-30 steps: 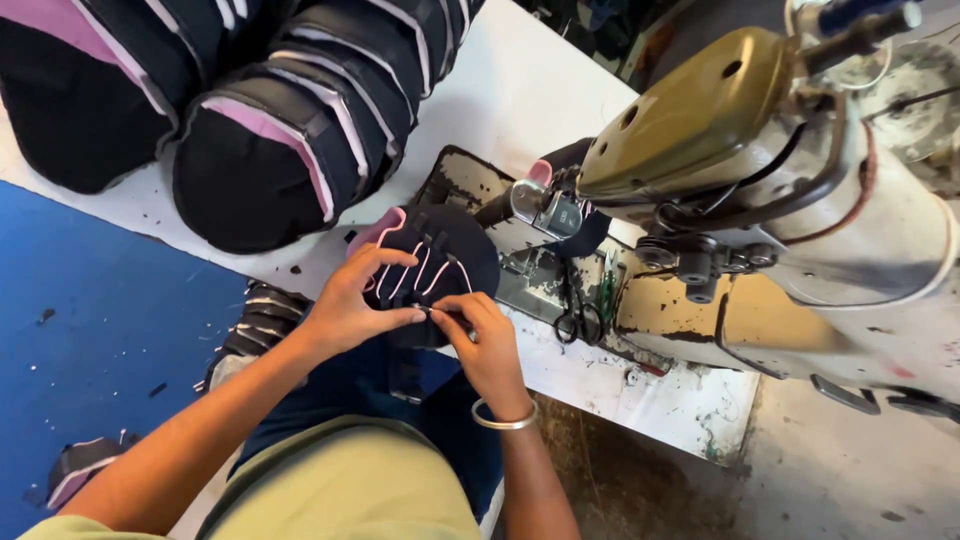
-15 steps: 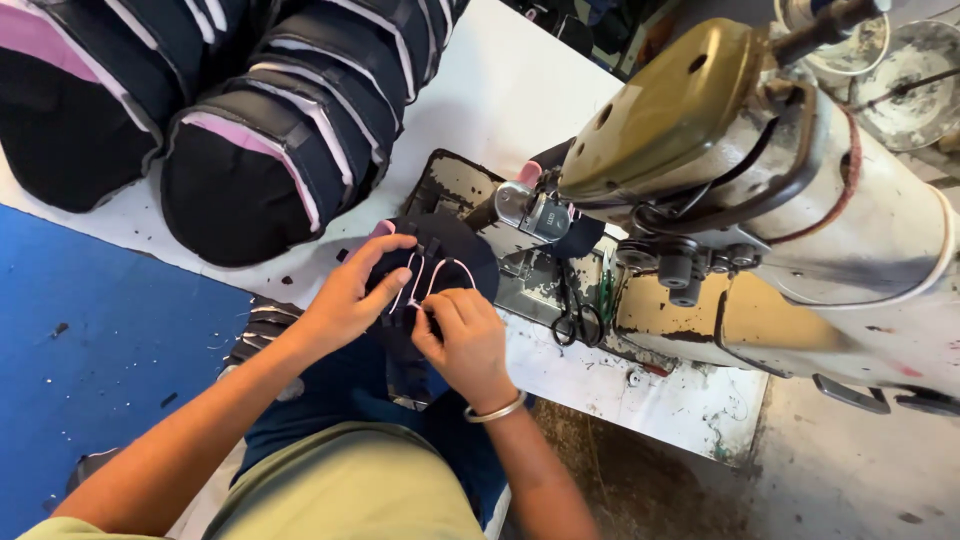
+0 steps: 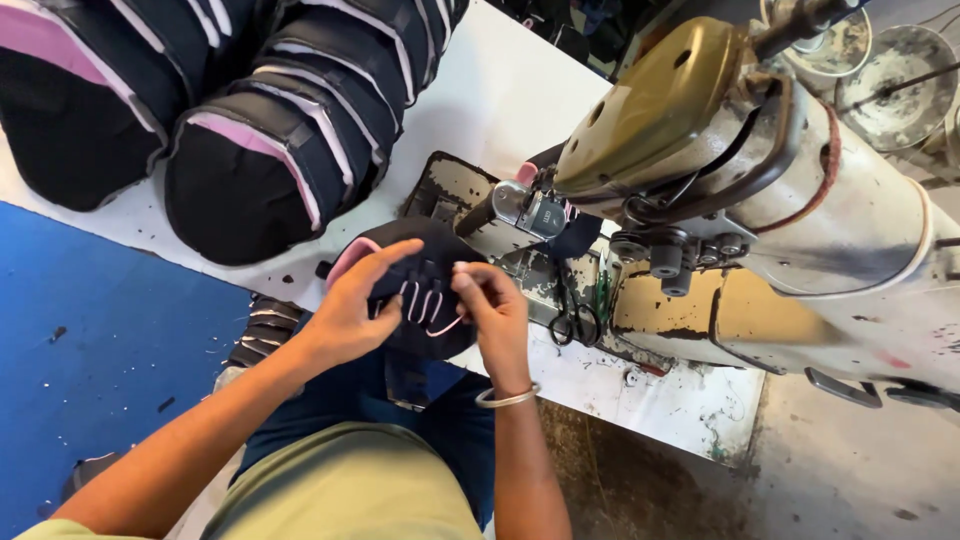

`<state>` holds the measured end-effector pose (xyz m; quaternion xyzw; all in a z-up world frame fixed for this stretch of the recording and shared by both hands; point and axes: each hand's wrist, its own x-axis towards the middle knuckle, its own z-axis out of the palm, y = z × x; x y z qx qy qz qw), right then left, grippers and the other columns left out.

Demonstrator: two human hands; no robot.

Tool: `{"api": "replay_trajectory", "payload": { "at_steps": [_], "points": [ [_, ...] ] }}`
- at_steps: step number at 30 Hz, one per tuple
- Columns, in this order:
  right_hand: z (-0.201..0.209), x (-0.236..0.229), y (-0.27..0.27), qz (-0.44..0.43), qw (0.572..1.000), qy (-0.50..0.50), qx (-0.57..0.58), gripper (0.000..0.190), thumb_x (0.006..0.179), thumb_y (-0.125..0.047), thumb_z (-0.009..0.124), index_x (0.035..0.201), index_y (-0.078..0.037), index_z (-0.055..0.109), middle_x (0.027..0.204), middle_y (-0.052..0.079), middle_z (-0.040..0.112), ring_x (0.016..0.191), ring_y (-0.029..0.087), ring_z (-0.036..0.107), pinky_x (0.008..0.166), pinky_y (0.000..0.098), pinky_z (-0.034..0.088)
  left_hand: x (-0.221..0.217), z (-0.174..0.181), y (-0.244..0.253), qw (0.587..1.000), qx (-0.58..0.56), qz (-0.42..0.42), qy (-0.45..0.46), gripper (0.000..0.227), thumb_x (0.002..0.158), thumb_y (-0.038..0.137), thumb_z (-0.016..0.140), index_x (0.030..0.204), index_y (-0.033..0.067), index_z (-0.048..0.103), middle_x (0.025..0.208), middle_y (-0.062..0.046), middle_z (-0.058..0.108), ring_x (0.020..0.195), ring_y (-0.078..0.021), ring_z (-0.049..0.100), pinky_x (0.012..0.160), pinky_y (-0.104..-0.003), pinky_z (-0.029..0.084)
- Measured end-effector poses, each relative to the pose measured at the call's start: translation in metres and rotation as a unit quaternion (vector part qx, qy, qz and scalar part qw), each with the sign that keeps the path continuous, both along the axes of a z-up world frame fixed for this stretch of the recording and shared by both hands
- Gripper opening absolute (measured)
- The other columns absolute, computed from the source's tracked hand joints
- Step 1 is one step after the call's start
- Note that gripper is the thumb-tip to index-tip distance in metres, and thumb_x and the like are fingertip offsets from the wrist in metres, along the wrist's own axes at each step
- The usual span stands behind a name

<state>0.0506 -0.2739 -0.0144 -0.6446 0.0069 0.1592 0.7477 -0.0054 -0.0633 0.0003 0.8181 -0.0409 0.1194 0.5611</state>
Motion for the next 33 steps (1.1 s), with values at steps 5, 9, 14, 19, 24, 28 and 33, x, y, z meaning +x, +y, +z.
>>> {"api": "replay_trajectory", "payload": {
  "at_steps": [5, 9, 14, 19, 24, 28, 33],
  "points": [
    [0.033, -0.006, 0.014, 0.020, 0.973, -0.138, -0.185, 0.014, 0.095, -0.014, 0.075, 0.103, -0.002, 0.075, 0.089, -0.001, 0.071, 0.079, 0.005, 0.063, 0.069, 0.0208, 0.051, -0.003, -0.006, -0.009, 0.996, -0.086, 0.017, 0.020, 0.059, 0.074, -0.004, 0.066, 0.132, 0.0088, 0.066, 0.103, -0.008, 0.055, 0.093, -0.0163, 0.058, 0.084, -0.027, 0.051],
    [0.054, -0.012, 0.018, 0.045, 0.943, -0.182, -0.275, 0.012, 0.090, -0.009, 0.076, 0.098, -0.001, 0.075, 0.086, 0.003, 0.070, 0.072, 0.008, 0.065, 0.064, 0.0234, 0.052, -0.004, -0.013, -0.011, 0.988, -0.122, 0.078, 0.048, 0.027, 0.091, 0.011, 0.077, 0.118, 0.0087, 0.074, 0.095, -0.002, 0.062, 0.087, -0.0098, 0.058, 0.081, -0.025, 0.051],
    [0.062, -0.014, 0.020, 0.102, 0.929, -0.223, -0.278, 0.012, 0.090, -0.009, 0.076, 0.099, -0.002, 0.075, 0.090, 0.005, 0.070, 0.074, 0.011, 0.066, 0.065, 0.0241, 0.052, -0.003, -0.015, -0.009, 0.987, -0.154, 0.035, 0.019, 0.022, 0.095, 0.010, 0.071, 0.117, 0.0055, 0.071, 0.105, 0.001, 0.069, 0.096, -0.0070, 0.063, 0.085, -0.023, 0.052],
    [0.070, -0.012, 0.022, 0.123, 0.919, -0.228, -0.296, 0.012, 0.091, -0.010, 0.075, 0.099, -0.002, 0.073, 0.091, 0.007, 0.069, 0.075, 0.015, 0.064, 0.064, 0.0276, 0.050, -0.001, -0.014, -0.001, 0.985, -0.173, 0.004, 0.028, 0.023, 0.098, 0.009, 0.069, 0.120, 0.0047, 0.070, 0.109, -0.001, 0.068, 0.103, -0.0078, 0.063, 0.090, -0.024, 0.052],
    [0.067, -0.011, 0.022, 0.118, 0.919, -0.225, -0.302, 0.012, 0.092, -0.011, 0.075, 0.099, -0.002, 0.073, 0.089, 0.006, 0.069, 0.075, 0.015, 0.065, 0.065, 0.0277, 0.052, 0.001, -0.006, 0.003, 0.989, -0.146, -0.016, 0.030, 0.025, 0.096, 0.010, 0.070, 0.121, 0.0060, 0.070, 0.104, -0.001, 0.063, 0.097, -0.0081, 0.061, 0.087, -0.024, 0.052],
    [0.062, -0.012, 0.024, 0.098, 0.923, -0.253, -0.274, 0.014, 0.090, -0.012, 0.077, 0.100, -0.003, 0.073, 0.090, 0.006, 0.072, 0.080, 0.016, 0.069, 0.072, 0.0284, 0.055, 0.001, -0.007, 0.002, 0.994, -0.104, -0.019, 0.031, 0.026, 0.095, 0.012, 0.071, 0.120, 0.0066, 0.070, 0.099, -0.001, 0.062, 0.094, -0.0090, 0.058, 0.083, -0.025, 0.052],
    [0.068, -0.017, 0.030, 0.084, 0.926, -0.244, -0.277, 0.021, 0.089, -0.011, 0.075, 0.108, -0.004, 0.073, 0.091, 0.007, 0.073, 0.082, 0.017, 0.071, 0.074, 0.0301, 0.056, -0.003, -0.013, 0.000, 0.997, -0.076, -0.029, 0.017, 0.039, 0.095, 0.012, 0.071, 0.133, 0.0082, 0.065, 0.103, -0.003, 0.061, 0.095, -0.0106, 0.057, 0.085, -0.025, 0.052]
  ]
}}
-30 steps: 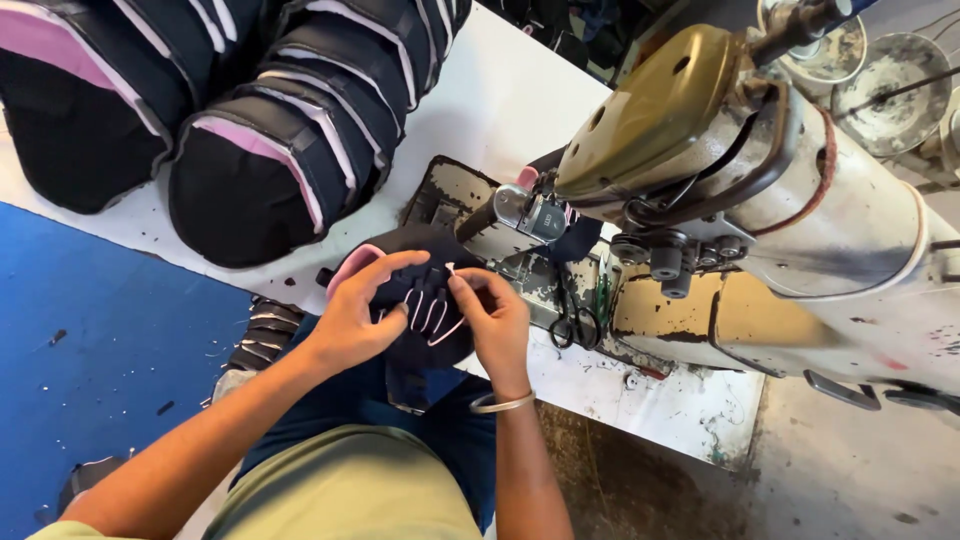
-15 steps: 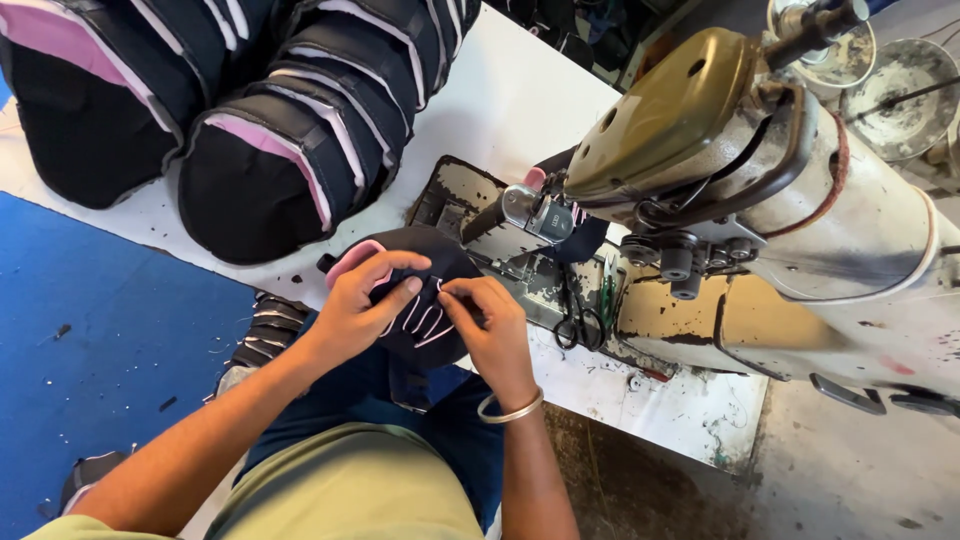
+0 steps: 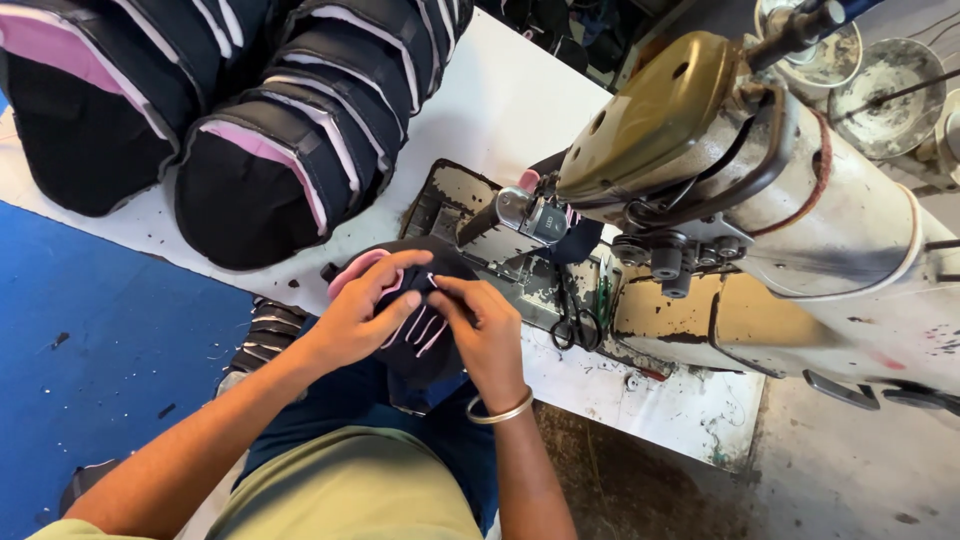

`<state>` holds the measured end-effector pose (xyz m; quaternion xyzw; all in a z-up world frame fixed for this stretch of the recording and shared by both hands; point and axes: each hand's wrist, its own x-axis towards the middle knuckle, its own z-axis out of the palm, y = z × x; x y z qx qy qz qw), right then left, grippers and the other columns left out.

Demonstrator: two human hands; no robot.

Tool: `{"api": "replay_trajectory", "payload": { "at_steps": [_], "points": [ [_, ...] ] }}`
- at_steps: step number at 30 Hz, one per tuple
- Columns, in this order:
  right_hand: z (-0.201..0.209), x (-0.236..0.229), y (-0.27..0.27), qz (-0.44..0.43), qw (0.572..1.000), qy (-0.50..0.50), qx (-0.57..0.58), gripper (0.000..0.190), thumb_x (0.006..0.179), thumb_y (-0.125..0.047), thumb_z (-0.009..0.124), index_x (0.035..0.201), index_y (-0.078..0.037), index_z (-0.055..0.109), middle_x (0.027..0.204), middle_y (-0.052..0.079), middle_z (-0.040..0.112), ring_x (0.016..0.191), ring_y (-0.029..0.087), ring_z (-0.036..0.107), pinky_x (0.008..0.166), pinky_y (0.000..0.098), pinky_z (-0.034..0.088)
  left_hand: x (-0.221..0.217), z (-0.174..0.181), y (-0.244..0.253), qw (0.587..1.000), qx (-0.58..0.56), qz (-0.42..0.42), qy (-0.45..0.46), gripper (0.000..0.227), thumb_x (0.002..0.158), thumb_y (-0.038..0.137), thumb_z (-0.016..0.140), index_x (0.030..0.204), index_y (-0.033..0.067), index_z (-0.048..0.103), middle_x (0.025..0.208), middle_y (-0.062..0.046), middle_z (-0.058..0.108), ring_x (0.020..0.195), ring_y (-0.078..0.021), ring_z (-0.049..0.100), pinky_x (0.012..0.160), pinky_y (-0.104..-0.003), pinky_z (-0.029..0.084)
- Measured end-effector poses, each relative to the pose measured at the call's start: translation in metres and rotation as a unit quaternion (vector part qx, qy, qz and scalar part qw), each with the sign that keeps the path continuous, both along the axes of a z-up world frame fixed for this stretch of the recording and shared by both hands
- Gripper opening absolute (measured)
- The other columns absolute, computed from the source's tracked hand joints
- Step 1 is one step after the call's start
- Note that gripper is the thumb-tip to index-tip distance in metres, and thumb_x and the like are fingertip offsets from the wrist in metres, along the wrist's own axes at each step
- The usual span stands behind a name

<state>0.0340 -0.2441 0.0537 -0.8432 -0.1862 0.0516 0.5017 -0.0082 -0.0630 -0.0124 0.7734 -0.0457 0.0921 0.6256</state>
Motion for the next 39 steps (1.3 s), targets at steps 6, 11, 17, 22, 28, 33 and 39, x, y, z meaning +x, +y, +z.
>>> {"api": "replay_trajectory", "payload": {
  "at_steps": [6, 11, 17, 22, 28, 33, 39],
  "points": [
    [-0.039, 0.014, -0.013, -0.091, 0.990, 0.024, 0.109, 0.015, 0.104, -0.017, 0.058, 0.107, -0.003, 0.062, 0.104, 0.008, 0.067, 0.091, 0.016, 0.064, 0.079, 0.0297, 0.053, -0.012, 0.018, 0.002, 0.998, 0.024, -0.063, 0.008, 0.078, 0.088, 0.010, 0.066, 0.158, 0.0071, 0.032, 0.118, -0.017, 0.055, 0.101, -0.0305, 0.061, 0.086, -0.038, 0.051],
    [-0.045, 0.040, -0.071, -0.236, 0.831, 0.173, 0.473, 0.018, 0.107, -0.023, 0.054, 0.100, -0.008, 0.060, 0.094, 0.006, 0.065, 0.085, 0.016, 0.063, 0.070, 0.0284, 0.051, -0.035, -0.002, 0.013, 0.974, 0.184, -0.085, 0.104, 0.077, 0.095, 0.018, 0.062, 0.162, 0.0082, 0.025, 0.122, -0.026, 0.064, 0.097, -0.0430, 0.068, 0.085, -0.046, 0.053],
    [-0.049, 0.007, -0.061, -0.186, 0.823, 0.171, 0.509, 0.014, 0.110, -0.021, 0.057, 0.102, -0.010, 0.058, 0.087, 0.003, 0.060, 0.074, 0.012, 0.058, 0.062, 0.0261, 0.046, -0.031, 0.001, 0.007, 0.980, 0.179, -0.009, 0.085, 0.050, 0.093, 0.025, 0.064, 0.140, 0.0162, 0.052, 0.119, -0.020, 0.068, 0.094, -0.0405, 0.069, 0.077, -0.045, 0.055],
    [0.008, -0.018, -0.018, 0.089, 0.994, 0.066, -0.024, 0.011, 0.093, -0.010, 0.068, 0.103, -0.004, 0.069, 0.098, 0.006, 0.063, 0.078, 0.017, 0.062, 0.067, 0.0285, 0.051, -0.007, 0.010, 0.003, 0.998, 0.060, 0.014, -0.029, 0.020, 0.095, 0.008, 0.069, 0.115, 0.0120, 0.066, 0.129, -0.011, 0.066, 0.117, -0.0301, 0.064, 0.087, -0.037, 0.055],
    [0.025, -0.006, -0.024, 0.141, 0.986, 0.047, -0.073, 0.014, 0.091, -0.014, 0.073, 0.102, -0.005, 0.071, 0.098, 0.008, 0.066, 0.086, 0.024, 0.068, 0.075, 0.0326, 0.053, -0.013, 0.019, 0.019, 0.955, -0.193, -0.185, 0.131, 0.063, 0.078, 0.008, 0.082, 0.135, 0.0146, 0.055, 0.162, -0.003, 0.024, 0.137, -0.0184, 0.044, 0.104, -0.033, 0.047],
    [0.017, -0.007, -0.025, 0.199, 0.973, 0.042, -0.111, 0.012, 0.092, -0.015, 0.072, 0.101, -0.007, 0.071, 0.094, 0.008, 0.066, 0.085, 0.027, 0.068, 0.075, 0.0345, 0.053, -0.021, 0.021, 0.017, 0.982, -0.058, -0.131, 0.126, 0.067, 0.072, 0.005, 0.085, 0.132, 0.0123, 0.059, 0.161, -0.006, 0.029, 0.149, -0.0191, 0.031, 0.106, -0.033, 0.045],
    [0.024, -0.015, -0.019, 0.173, 0.973, 0.014, -0.149, 0.011, 0.092, -0.017, 0.073, 0.099, -0.010, 0.072, 0.091, 0.007, 0.066, 0.079, 0.027, 0.067, 0.069, 0.0359, 0.053, -0.022, 0.010, 0.016, 0.982, -0.106, -0.119, 0.104, 0.061, 0.077, 0.005, 0.083, 0.132, 0.0094, 0.059, 0.163, -0.007, 0.032, 0.145, -0.0173, 0.040, 0.103, -0.032, 0.047]
  ]
}}
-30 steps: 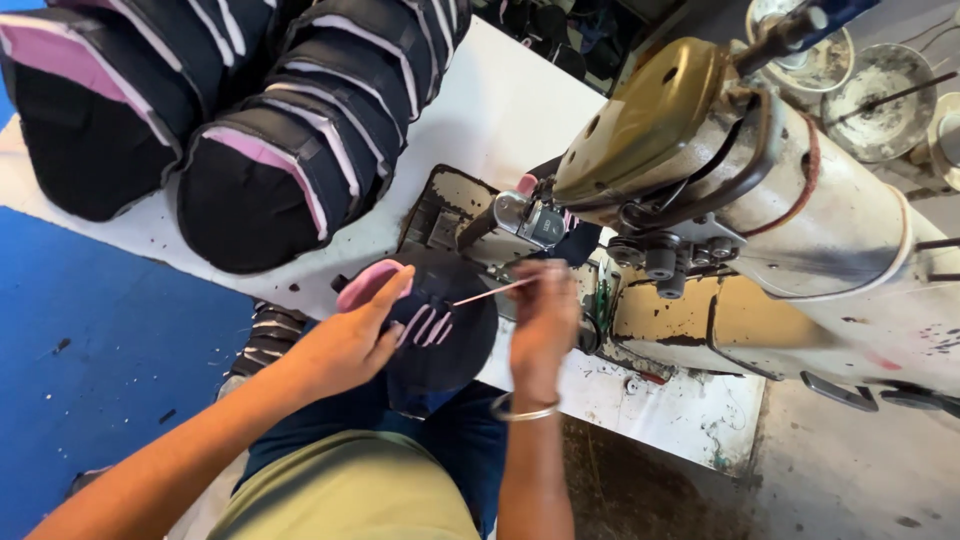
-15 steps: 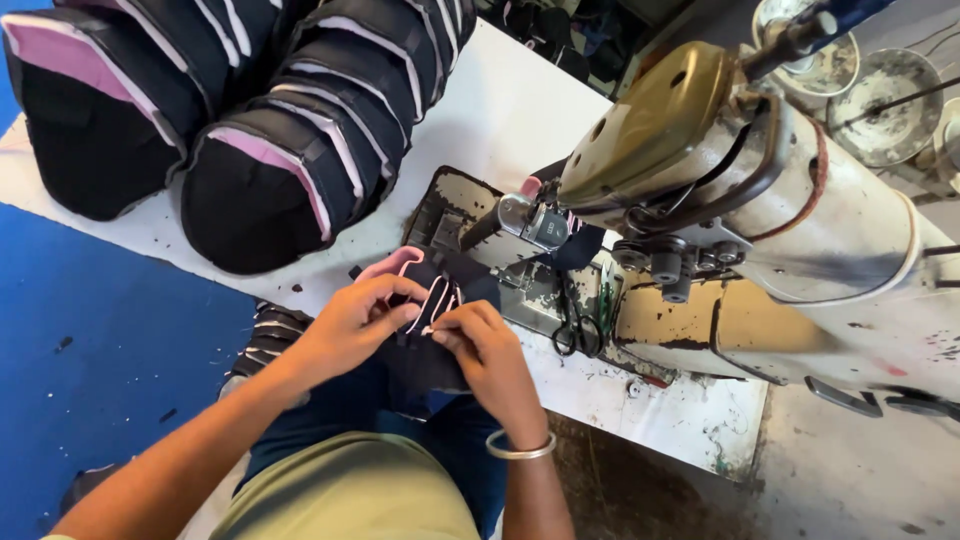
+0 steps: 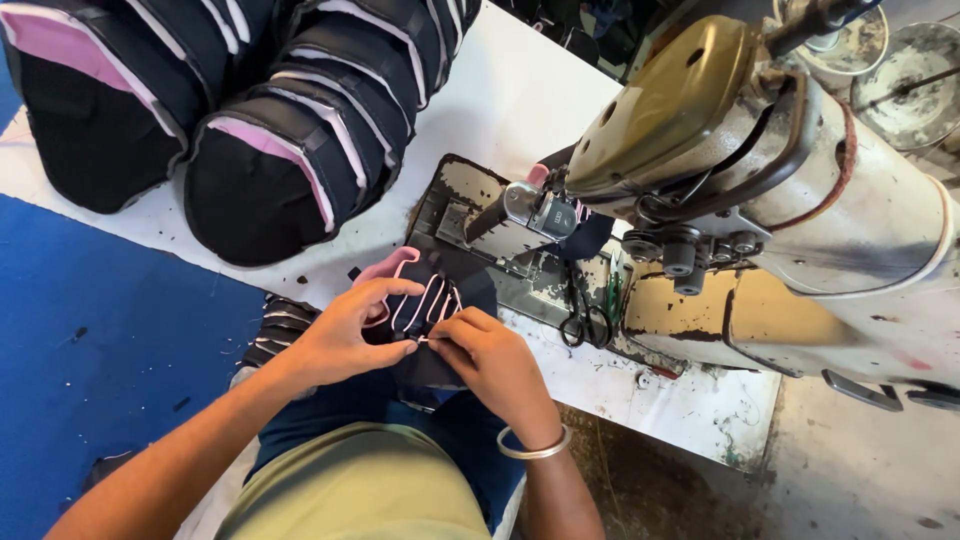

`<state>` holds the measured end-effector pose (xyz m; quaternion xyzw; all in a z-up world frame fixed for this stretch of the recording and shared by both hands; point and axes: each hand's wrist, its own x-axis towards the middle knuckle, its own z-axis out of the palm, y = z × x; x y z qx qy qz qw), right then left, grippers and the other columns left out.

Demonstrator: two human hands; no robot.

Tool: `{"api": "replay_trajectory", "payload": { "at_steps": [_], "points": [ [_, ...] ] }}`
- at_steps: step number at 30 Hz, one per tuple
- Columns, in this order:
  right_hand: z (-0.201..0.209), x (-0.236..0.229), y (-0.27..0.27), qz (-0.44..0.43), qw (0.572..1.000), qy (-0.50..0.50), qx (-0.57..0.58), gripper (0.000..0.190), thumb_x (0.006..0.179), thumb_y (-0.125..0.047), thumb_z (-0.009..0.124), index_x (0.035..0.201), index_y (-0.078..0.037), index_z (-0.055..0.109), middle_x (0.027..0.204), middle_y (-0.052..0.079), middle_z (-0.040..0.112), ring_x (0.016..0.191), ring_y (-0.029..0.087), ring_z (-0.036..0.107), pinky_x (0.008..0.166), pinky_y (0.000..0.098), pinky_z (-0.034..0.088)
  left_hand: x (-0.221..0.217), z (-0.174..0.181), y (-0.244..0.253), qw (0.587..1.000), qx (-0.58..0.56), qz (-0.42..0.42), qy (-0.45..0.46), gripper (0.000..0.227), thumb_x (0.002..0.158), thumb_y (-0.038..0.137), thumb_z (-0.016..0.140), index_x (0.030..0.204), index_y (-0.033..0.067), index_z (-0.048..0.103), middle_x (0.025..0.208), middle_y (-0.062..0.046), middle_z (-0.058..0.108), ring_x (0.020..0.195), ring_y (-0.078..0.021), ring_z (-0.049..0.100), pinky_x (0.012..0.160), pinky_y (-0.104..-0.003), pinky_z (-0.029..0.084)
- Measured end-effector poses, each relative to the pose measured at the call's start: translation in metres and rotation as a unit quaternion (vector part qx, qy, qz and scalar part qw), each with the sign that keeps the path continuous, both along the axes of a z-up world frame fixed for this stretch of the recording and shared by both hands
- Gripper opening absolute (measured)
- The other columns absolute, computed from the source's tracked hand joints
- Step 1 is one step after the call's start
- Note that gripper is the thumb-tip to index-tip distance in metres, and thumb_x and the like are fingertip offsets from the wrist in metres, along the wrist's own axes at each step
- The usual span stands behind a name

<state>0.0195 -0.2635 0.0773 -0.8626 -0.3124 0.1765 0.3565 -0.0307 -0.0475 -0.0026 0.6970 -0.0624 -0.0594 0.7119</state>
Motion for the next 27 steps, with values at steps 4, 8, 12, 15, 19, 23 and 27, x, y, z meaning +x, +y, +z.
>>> {"api": "replay_trajectory", "payload": {
  "at_steps": [4, 8, 12, 15, 19, 23, 27],
  "points": [
    [0.001, -0.004, 0.007, 0.003, 0.999, -0.046, 0.027, 0.012, 0.090, -0.012, 0.073, 0.100, -0.007, 0.071, 0.094, 0.007, 0.068, 0.083, 0.029, 0.068, 0.070, 0.0360, 0.054, 0.003, 0.001, -0.002, 0.998, -0.050, -0.026, -0.008, 0.059, 0.081, 0.003, 0.079, 0.135, 0.0077, 0.056, 0.164, -0.007, 0.024, 0.138, -0.0144, 0.046, 0.105, -0.031, 0.050],
    [-0.011, -0.003, 0.005, -0.017, 0.995, -0.059, 0.082, 0.014, 0.088, -0.006, 0.075, 0.102, -0.005, 0.071, 0.096, 0.007, 0.070, 0.085, 0.026, 0.071, 0.073, 0.0342, 0.056, 0.004, -0.002, 0.000, 0.997, -0.071, -0.026, -0.008, 0.056, 0.085, 0.001, 0.075, 0.138, 0.0051, 0.055, 0.166, -0.007, 0.021, 0.130, -0.0110, 0.051, 0.098, -0.029, 0.053],
    [-0.014, -0.004, 0.001, 0.024, 0.992, -0.004, 0.127, 0.025, 0.085, 0.006, 0.070, 0.107, -0.004, 0.071, 0.095, 0.006, 0.072, 0.086, 0.020, 0.076, 0.075, 0.0302, 0.061, 0.005, -0.005, 0.002, 0.991, -0.071, -0.051, 0.098, 0.047, 0.092, 0.004, 0.064, 0.138, 0.0057, 0.055, 0.168, -0.004, 0.023, 0.095, -0.0076, 0.058, 0.078, -0.026, 0.054],
    [-0.005, -0.004, 0.001, 0.046, 0.991, -0.031, 0.122, 0.027, 0.083, 0.005, 0.073, 0.108, -0.004, 0.071, 0.095, 0.007, 0.072, 0.085, 0.022, 0.074, 0.073, 0.0311, 0.060, 0.004, -0.011, -0.001, 0.983, -0.126, -0.054, 0.122, 0.045, 0.094, 0.003, 0.062, 0.138, 0.0050, 0.054, 0.168, -0.004, 0.025, 0.095, -0.0075, 0.058, 0.081, -0.026, 0.053],
    [0.007, -0.008, 0.009, 0.055, 0.983, -0.148, 0.093, 0.019, 0.086, -0.003, 0.077, 0.104, -0.004, 0.071, 0.094, 0.009, 0.070, 0.084, 0.027, 0.070, 0.073, 0.0354, 0.057, 0.000, -0.021, -0.002, 0.973, -0.216, -0.030, 0.076, 0.047, 0.098, 0.002, 0.060, 0.143, 0.0027, 0.048, 0.164, -0.005, 0.028, 0.122, -0.0063, 0.052, 0.100, -0.026, 0.047],
    [-0.009, -0.014, 0.017, 0.021, 0.982, -0.177, 0.055, 0.017, 0.086, -0.006, 0.076, 0.100, -0.003, 0.067, 0.095, 0.012, 0.067, 0.087, 0.031, 0.066, 0.079, 0.0387, 0.054, 0.002, -0.022, -0.006, 0.976, -0.207, -0.002, 0.066, 0.049, 0.104, 0.007, 0.054, 0.151, 0.0033, 0.043, 0.149, -0.009, 0.045, 0.133, -0.0071, 0.048, 0.113, -0.026, 0.038],
    [-0.042, -0.016, 0.017, -0.120, 0.979, -0.049, 0.157, 0.013, 0.100, -0.015, 0.060, 0.108, -0.004, 0.059, 0.106, 0.010, 0.063, 0.098, 0.029, 0.062, 0.089, 0.0398, 0.050, 0.008, -0.009, -0.009, 0.990, -0.033, 0.047, 0.128, 0.059, 0.103, 0.014, 0.057, 0.159, 0.0108, 0.037, 0.114, -0.017, 0.056, 0.098, -0.0139, 0.053, 0.088, -0.030, 0.047]
  ]
}}
